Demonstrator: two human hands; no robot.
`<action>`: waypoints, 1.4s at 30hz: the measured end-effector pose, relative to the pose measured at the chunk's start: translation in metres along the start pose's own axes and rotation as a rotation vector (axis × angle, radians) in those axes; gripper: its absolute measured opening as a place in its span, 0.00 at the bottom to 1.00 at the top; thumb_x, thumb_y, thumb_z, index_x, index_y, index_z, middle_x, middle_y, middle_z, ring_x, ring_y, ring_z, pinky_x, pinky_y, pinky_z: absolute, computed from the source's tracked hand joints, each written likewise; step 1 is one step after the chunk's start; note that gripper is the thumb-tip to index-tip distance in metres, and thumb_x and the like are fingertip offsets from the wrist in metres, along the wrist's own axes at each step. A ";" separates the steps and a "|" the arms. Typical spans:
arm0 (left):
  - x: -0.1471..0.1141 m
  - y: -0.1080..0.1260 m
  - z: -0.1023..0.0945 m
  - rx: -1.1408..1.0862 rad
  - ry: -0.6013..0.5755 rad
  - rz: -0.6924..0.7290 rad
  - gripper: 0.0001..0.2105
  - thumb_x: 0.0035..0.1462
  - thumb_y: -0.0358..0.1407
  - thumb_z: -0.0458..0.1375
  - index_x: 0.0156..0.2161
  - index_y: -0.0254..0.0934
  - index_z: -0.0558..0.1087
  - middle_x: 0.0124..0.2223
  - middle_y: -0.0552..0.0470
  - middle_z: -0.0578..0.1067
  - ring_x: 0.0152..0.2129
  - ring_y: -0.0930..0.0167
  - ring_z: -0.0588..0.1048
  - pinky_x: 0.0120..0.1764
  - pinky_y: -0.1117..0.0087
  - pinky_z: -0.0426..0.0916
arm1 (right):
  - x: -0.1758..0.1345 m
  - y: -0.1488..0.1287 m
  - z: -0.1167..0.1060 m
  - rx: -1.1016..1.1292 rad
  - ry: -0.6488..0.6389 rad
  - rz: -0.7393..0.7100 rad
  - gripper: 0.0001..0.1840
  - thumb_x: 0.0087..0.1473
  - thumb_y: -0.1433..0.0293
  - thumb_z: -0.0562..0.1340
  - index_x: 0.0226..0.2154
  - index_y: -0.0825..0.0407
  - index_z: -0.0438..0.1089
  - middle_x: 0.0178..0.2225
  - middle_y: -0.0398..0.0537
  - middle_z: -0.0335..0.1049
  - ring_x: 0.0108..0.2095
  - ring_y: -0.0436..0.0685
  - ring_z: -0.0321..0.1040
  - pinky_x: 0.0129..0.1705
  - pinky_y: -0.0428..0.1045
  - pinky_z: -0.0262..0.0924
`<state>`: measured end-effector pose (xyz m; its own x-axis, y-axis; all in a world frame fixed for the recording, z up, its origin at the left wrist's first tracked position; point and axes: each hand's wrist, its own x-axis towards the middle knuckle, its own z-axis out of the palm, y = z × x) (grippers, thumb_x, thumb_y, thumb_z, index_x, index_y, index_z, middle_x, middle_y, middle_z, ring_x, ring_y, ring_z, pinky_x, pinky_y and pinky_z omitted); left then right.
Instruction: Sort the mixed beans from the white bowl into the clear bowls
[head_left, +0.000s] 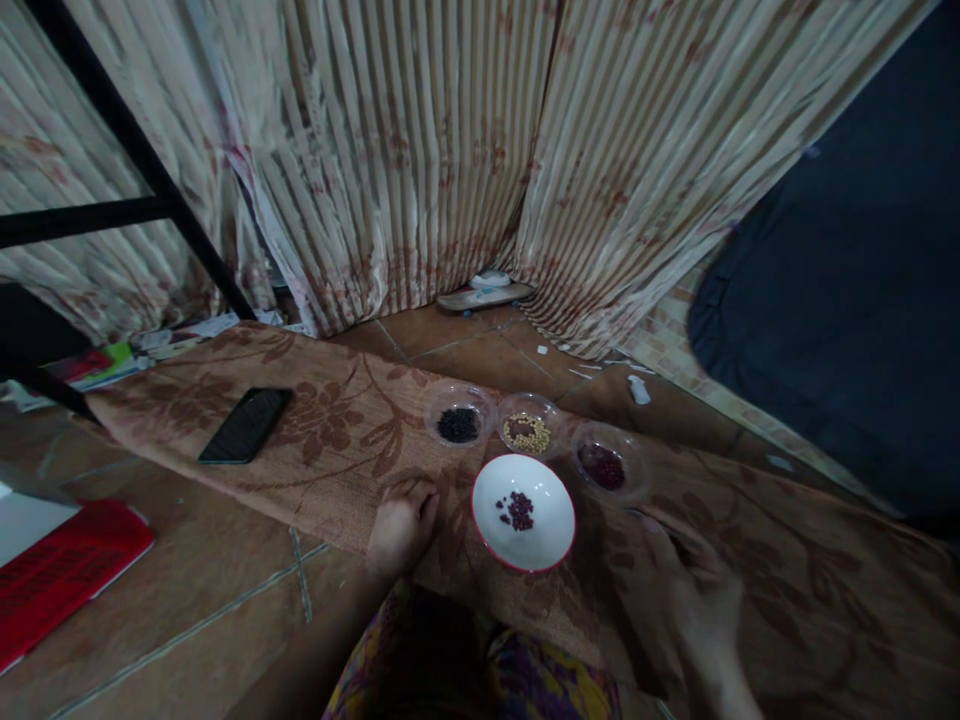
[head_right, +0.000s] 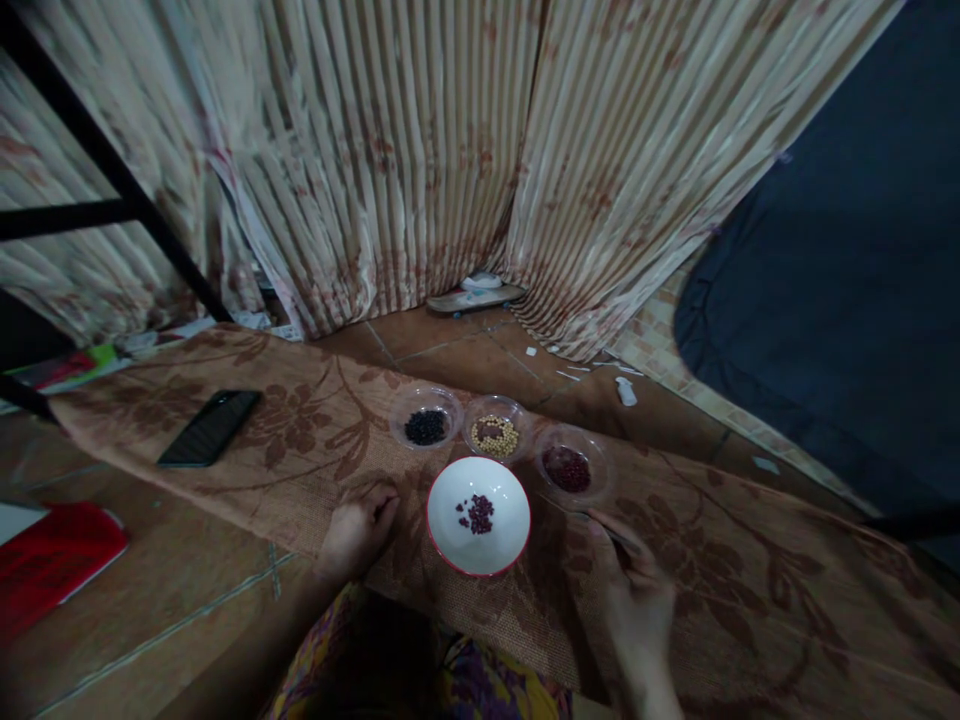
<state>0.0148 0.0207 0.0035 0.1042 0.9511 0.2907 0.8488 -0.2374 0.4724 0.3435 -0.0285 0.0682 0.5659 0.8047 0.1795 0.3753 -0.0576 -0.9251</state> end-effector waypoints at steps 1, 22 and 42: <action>0.000 0.000 0.000 0.002 -0.002 -0.002 0.09 0.62 0.35 0.52 0.33 0.39 0.72 0.34 0.50 0.77 0.34 0.66 0.74 0.41 0.64 0.65 | -0.006 -0.001 0.001 0.010 -0.054 0.025 0.21 0.47 0.55 0.66 0.38 0.52 0.78 0.40 0.54 0.78 0.42 0.63 0.74 0.48 0.57 0.67; 0.000 0.005 -0.003 0.001 -0.007 -0.010 0.09 0.62 0.33 0.52 0.33 0.39 0.73 0.34 0.50 0.77 0.33 0.67 0.74 0.41 0.65 0.65 | -0.043 0.000 0.016 -0.157 -0.392 -0.020 0.21 0.53 0.50 0.61 0.38 0.48 0.78 0.44 0.52 0.77 0.47 0.63 0.72 0.51 0.57 0.65; 0.000 0.005 -0.003 0.013 -0.010 -0.011 0.09 0.62 0.34 0.52 0.33 0.40 0.74 0.35 0.50 0.77 0.34 0.67 0.74 0.42 0.65 0.66 | -0.043 0.006 0.023 -0.186 -0.372 -0.005 0.23 0.50 0.48 0.61 0.36 0.48 0.78 0.42 0.51 0.78 0.46 0.64 0.74 0.49 0.57 0.67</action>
<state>0.0179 0.0185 0.0082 0.1005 0.9556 0.2771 0.8566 -0.2248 0.4644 0.3047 -0.0494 0.0476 0.2724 0.9620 0.0190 0.5226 -0.1313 -0.8424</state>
